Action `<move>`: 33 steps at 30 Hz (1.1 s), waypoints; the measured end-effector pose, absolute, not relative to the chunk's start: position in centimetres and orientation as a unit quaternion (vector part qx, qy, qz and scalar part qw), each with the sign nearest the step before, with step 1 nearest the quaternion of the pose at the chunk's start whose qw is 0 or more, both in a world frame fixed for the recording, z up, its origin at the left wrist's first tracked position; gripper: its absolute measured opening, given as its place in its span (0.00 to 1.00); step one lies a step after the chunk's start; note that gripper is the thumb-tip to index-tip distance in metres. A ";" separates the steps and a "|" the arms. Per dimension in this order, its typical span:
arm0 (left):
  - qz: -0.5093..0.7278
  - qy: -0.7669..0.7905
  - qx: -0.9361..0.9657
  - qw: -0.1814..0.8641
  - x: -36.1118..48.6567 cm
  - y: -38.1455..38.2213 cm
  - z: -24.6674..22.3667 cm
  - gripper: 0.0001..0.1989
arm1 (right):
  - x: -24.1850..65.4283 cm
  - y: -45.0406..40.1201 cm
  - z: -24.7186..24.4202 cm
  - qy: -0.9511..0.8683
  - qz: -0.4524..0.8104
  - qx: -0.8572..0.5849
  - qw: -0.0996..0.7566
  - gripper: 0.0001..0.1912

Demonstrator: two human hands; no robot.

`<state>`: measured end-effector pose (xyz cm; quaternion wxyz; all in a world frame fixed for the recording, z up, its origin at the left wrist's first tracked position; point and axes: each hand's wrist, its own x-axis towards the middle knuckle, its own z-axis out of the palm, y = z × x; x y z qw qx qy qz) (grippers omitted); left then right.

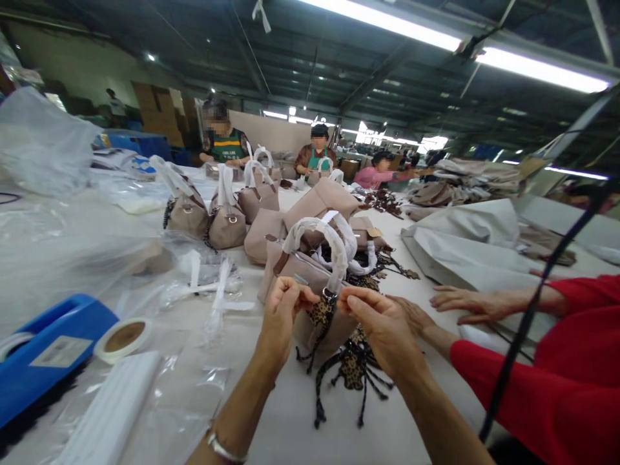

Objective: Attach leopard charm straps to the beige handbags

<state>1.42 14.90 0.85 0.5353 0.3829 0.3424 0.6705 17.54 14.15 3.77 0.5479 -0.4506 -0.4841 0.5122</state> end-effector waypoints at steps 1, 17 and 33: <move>0.675 0.329 0.369 0.548 1.4 15.2 1.0 0.08 | 17.5 14.0 3.9 -0.513 0.487 -0.468 0.530 0.16; 0.495 0.499 0.563 0.434 1.2 17.6 1.9 0.03 | 18.3 14.9 3.4 -0.585 0.385 -0.537 0.471 0.12; 0.478 0.498 0.658 0.301 2.5 17.2 1.2 0.09 | 17.6 15.9 3.7 -0.745 0.118 -0.540 0.374 0.08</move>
